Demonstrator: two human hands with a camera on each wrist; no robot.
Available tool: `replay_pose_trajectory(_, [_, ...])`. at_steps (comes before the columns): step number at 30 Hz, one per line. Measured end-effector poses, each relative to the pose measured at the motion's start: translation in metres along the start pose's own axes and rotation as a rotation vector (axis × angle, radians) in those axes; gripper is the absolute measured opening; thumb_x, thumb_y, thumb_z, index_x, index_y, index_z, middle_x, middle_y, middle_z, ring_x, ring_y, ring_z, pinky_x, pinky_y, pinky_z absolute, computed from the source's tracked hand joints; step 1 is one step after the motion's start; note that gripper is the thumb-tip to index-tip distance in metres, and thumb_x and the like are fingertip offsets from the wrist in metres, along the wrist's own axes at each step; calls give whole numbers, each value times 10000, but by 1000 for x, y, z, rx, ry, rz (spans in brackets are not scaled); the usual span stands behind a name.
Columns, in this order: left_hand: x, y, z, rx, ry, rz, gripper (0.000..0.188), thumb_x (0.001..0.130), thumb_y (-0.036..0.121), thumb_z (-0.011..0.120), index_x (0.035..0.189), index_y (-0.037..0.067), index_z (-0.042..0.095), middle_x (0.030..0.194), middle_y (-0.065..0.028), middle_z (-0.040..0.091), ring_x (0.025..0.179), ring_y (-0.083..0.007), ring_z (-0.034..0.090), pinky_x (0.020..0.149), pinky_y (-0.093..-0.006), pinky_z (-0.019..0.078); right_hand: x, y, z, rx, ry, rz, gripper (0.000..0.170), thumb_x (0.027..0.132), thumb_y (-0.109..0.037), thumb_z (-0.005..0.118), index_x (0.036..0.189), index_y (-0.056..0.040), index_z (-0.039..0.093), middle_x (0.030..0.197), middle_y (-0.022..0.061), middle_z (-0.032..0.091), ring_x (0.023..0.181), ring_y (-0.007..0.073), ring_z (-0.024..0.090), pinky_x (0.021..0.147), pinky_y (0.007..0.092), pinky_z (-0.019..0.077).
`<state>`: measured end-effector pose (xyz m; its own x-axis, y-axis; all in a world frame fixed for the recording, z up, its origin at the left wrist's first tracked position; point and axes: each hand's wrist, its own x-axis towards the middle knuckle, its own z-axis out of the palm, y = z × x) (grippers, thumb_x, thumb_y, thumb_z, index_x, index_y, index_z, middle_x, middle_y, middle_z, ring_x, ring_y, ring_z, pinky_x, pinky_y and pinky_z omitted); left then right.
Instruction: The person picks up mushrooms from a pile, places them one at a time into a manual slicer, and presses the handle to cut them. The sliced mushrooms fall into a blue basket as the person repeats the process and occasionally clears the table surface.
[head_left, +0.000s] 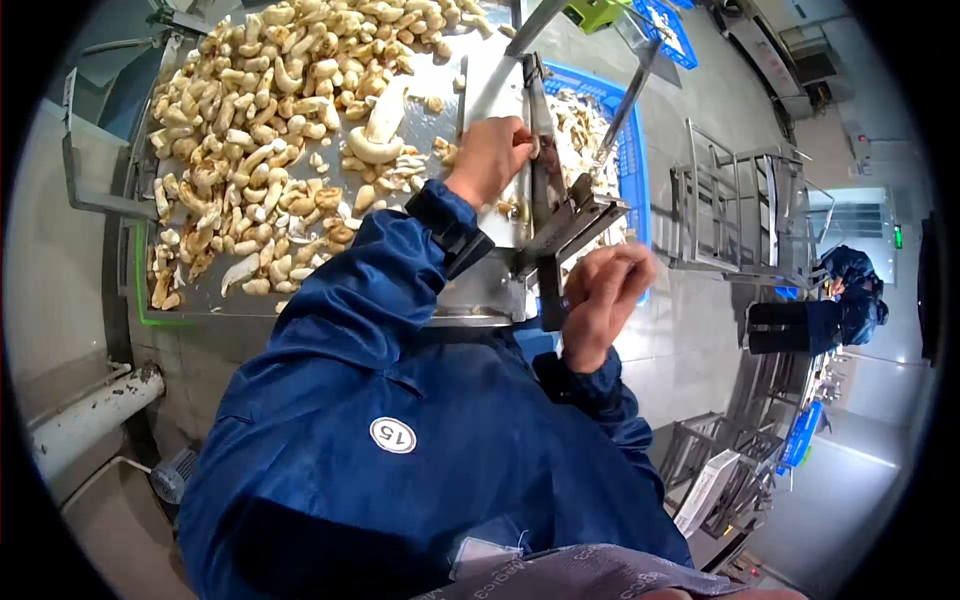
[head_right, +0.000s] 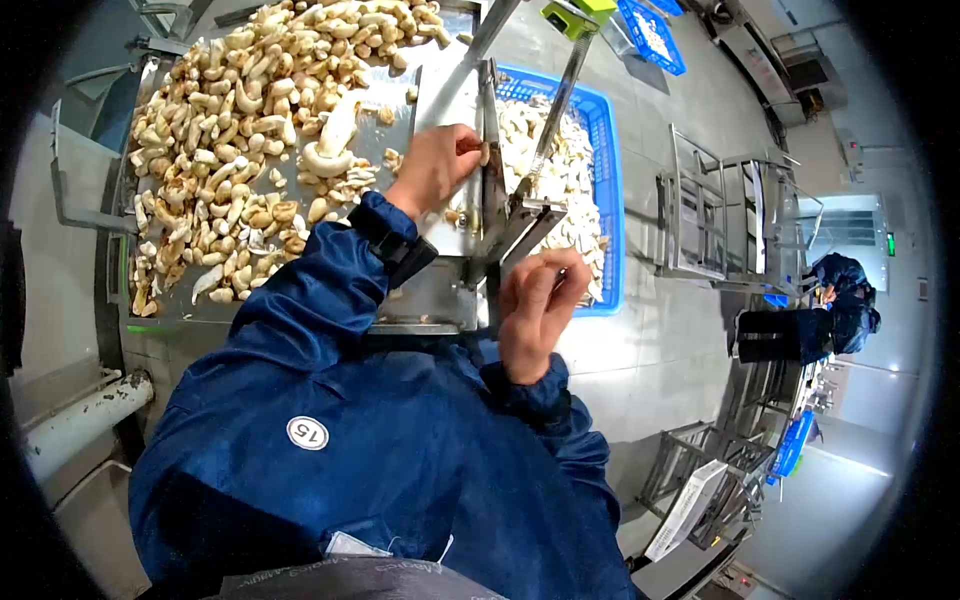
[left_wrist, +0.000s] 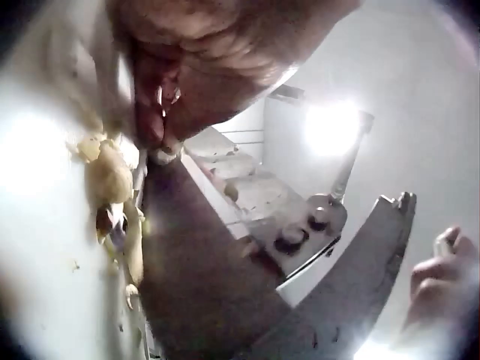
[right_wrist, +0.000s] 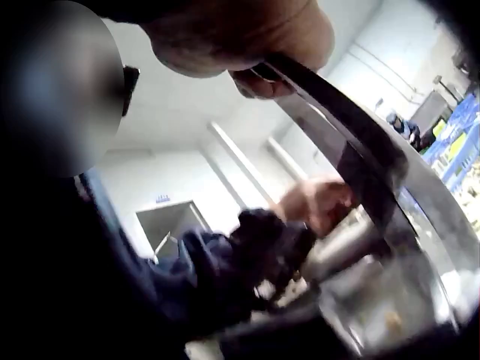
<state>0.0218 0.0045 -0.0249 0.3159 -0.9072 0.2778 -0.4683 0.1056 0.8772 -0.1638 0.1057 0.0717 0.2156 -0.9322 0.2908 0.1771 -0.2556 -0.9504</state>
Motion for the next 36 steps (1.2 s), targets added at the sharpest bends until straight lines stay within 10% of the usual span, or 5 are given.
replay_pose_trajectory(6, [2,-4,5,-17,11,-49,176,826,205,711,881,39,699,835,-149,710,804,-300,691,751,-373,540,-30,71,-14,-234,43,-284,73,1070,-207,355,1070,-135,366,711,15,429,496,68,333,421,208,271])
replay_pose_trajectory(12, [-4,7,0,-98,28,-44,135,818,153,713,870,32,686,818,-148,703,783,-303,684,741,-361,538,8,-15,8,-12,54,58,102,1062,-207,401,1106,-115,408,711,-18,396,544,58,316,471,208,301])
replay_pose_trajectory(27, [3,13,-6,-138,-128,-172,261,867,260,692,977,26,727,919,-117,740,776,-207,709,718,-305,554,-40,85,-18,-156,38,-261,113,1055,-219,399,1093,-116,370,767,28,449,557,73,354,471,202,332])
replay_pose_trajectory(32, [5,40,8,-275,67,334,279,865,240,666,1086,78,717,1010,-119,717,843,-219,702,790,-318,538,-41,87,-18,-113,23,-225,120,1055,-205,390,1124,-114,352,804,36,443,590,79,381,476,203,337])
replay_pose_trajectory(36, [2,51,-41,-50,-70,136,245,859,184,675,1075,73,715,1006,-122,702,835,-227,697,771,-338,532,-38,84,-21,-117,-11,-237,108,1048,-151,392,1142,-107,361,772,39,459,555,81,371,467,213,330])
